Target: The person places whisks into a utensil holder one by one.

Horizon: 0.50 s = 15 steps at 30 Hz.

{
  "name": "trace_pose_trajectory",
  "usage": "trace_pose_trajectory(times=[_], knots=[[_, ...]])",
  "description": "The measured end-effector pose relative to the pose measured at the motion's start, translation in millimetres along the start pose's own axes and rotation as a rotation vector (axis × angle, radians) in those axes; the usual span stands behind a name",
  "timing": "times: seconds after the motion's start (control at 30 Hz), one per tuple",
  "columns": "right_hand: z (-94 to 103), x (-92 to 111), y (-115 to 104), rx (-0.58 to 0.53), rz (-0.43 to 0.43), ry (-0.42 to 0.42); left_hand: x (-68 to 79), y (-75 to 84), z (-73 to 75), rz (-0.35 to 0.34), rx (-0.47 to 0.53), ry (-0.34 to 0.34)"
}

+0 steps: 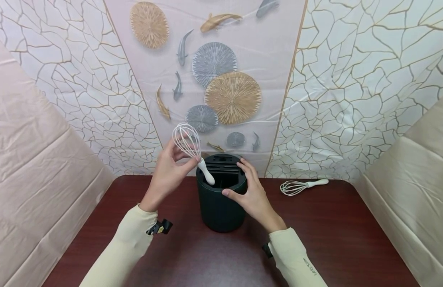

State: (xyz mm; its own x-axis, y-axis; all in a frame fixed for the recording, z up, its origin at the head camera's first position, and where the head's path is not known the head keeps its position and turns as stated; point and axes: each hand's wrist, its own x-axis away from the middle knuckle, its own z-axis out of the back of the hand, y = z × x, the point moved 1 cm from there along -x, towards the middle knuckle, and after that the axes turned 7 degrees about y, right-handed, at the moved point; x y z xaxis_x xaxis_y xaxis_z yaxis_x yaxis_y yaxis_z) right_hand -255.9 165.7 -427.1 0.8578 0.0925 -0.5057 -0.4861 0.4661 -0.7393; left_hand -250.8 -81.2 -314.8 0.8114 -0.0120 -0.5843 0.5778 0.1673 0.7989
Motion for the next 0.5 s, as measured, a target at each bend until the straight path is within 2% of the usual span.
trace_pose_trajectory(times=[0.2, 0.5], knots=[[0.0, 0, 1, -0.004, 0.006, 0.005, 3.1, -6.9, -4.3, 0.034, -0.030, -0.003], [-0.5, 0, 2, -0.012, 0.021, 0.014, 10.6, -17.0, -11.4, 0.052, 0.016, -0.033]])
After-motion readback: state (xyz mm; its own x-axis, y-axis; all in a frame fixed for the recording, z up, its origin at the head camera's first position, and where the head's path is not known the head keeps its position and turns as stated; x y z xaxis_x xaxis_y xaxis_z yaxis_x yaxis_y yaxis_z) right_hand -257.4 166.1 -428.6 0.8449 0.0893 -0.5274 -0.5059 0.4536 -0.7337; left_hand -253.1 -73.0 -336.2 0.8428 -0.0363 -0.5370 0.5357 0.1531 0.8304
